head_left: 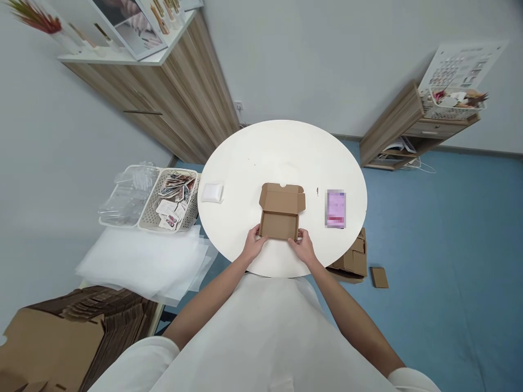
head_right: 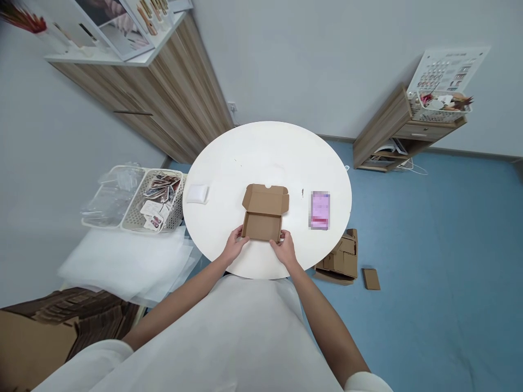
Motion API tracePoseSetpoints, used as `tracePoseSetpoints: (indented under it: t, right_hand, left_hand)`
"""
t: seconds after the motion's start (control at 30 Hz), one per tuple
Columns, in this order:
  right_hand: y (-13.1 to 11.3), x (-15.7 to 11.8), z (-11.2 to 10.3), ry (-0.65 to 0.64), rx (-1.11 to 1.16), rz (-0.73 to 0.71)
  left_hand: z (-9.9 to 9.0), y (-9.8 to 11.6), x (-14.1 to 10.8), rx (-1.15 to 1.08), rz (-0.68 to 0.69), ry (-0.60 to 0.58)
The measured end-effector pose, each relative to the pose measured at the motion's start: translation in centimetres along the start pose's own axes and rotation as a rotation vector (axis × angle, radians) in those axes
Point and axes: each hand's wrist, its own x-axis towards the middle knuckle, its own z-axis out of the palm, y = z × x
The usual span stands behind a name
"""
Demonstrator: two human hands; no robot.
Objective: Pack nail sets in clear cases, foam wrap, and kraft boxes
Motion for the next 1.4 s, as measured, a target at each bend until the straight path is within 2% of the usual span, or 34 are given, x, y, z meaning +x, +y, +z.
tracePoseSetpoints:
  t: [0.13, 0.3, 0.4, 0.47, 0.53, 0.67, 0.73, 0.8, 0.9, 0.97, 1.03, 1.1, 1.2, 1.3, 1.4]
  right_hand:
    - [0.3, 0.5, -0.3, -0.001, -0.046, -0.041]
    - [0.8, 0.4, -0.1, 0.009, -0.05, -0.065]
    - [1.1, 0.1, 0.0, 0.016, -0.039, -0.058]
    - [1.2, -0.3, 0.1, 0.039, -0.018, -0.06]
    - [1.4, -0.9, 0.2, 0.116, 0.014, -0.081]
    - [0.5, -2.6, 0.9, 0.334, 0.023, -0.186]
    - [-1.3, -3.4, 1.8, 0.343, 0.017, -0.244]
    - [-4.0, -4.0, 3.5, 0.249, 0.025, -0.29]
    - [-8.4, -3.7, 7.5, -0.017, 0.056, -0.31]
    - [-10.6, -2.6, 10.7, -0.18, 0.1, -0.218]
    - [-12.1, -0.8, 13.9, -0.261, 0.175, -0.059]
    - [-13.0, 1.3, 16.8, -0.302, 0.225, 0.066]
    - [-13.9, 4.4, 20.2, -0.283, 0.325, 0.217]
    - [-14.9, 6.8, 22.4, -0.217, 0.392, 0.283]
    - [-16.0, 8.5, 23.9, -0.169, 0.361, 0.295]
  left_hand:
    - [-0.1, 0.3, 0.4, -0.048, 0.026, -0.041]
    - [-0.4, -0.2, -0.1, -0.048, -0.075, -0.033]
    - [-0.7, -0.7, -0.3, -0.055, -0.09, -0.054]
    - [-1.0, -0.9, -0.4, -0.045, -0.087, -0.063]
    - [-1.5, -1.1, -0.4, -0.019, -0.085, -0.066]
    - [-3.7, -1.7, 0.1, 0.049, -0.089, 0.022]
    - [-5.6, -2.3, 0.8, 0.069, -0.099, 0.139]
    - [-7.9, -3.1, 1.8, 0.069, -0.132, 0.261]
    - [-11.7, -4.3, 3.5, 0.014, -0.2, 0.372]
    - [-14.1, -4.7, 4.7, -0.037, -0.228, 0.406]
    - [-16.2, -4.7, 5.9, -0.06, -0.243, 0.416]
    - [-17.8, -4.5, 7.0, -0.047, -0.254, 0.392]
    - [-19.5, -4.2, 8.8, -0.022, -0.278, 0.344]
    - [-20.3, -4.4, 10.6, -0.072, -0.235, 0.308]
    - [-20.5, -4.7, 12.0, -0.122, -0.199, 0.283]
